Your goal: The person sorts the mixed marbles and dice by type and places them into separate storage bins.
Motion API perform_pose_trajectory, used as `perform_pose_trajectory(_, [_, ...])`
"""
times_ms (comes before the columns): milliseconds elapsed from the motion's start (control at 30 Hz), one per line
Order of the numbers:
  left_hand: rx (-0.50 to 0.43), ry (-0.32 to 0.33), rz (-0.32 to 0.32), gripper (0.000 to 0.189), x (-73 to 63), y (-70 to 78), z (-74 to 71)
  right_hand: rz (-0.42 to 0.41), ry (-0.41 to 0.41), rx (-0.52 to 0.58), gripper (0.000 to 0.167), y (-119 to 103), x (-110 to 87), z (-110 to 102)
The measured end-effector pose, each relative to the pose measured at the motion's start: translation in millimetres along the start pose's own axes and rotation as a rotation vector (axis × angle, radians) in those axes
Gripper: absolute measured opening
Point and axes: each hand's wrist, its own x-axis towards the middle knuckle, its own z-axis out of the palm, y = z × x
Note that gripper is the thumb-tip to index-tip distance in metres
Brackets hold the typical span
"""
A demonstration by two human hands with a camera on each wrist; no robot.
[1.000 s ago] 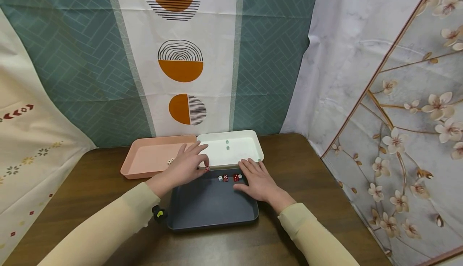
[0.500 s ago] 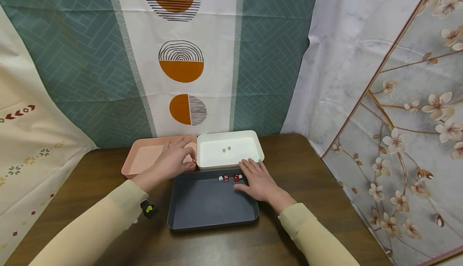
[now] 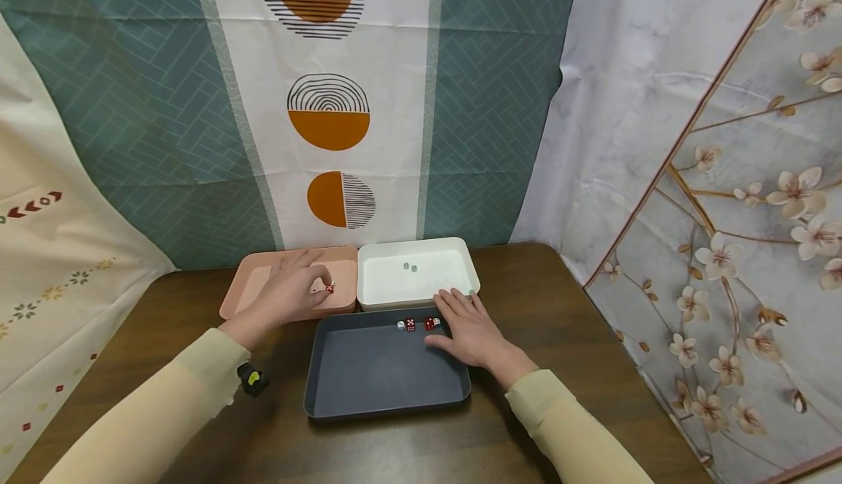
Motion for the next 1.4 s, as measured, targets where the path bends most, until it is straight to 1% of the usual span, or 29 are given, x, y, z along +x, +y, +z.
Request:
perform_pose_trajectory(133, [0.001, 0.009, -0.016, 0.01, -2.5, -5.1, -2.7, -0.011, 0.018, 0.003, 0.097, 0.7, -0.4, 1.3])
perform_pose_trajectory(267, [-0.01, 0.001, -0.034, 0.008, -4.9, -11.9, -3.6, -0.013, 0.023, 0.0, 0.097, 0.5, -0.3, 2.3])
perform_pose_trajectory(633, [-0.014, -0.017, -0.071, 0.008, -12.8, -30.3, -4.9, 0.001, 0.012, 0.004, 0.096, -2.1, -0.8, -1.6])
perform_pose_trajectory(867, [-0.008, -0.016, -0.094, 0.008, -15.2, -35.8, -4.9, 0.011, 0.002, -0.004, 0.096, -2.0, -1.1, -0.6])
perform_pose_trajectory(1133, [0.009, -0.018, -0.12, 0.007, -16.3, -43.5, -4.2, 0.001, 0.013, -0.004, 0.096, -1.0, -1.0, -0.1])
perform_pose_trajectory(1233, [0.011, -0.019, -0.126, 0.006, -17.2, -47.6, -3.5, 0.002, 0.004, -0.012, 0.096, -1.3, -0.8, -1.0])
perform_pose_trajectory(1400, [0.02, -0.008, -0.114, 0.004, -20.0, -56.2, -2.2, 0.004, -0.012, -0.015, 0.095, -1.2, -0.8, -1.5])
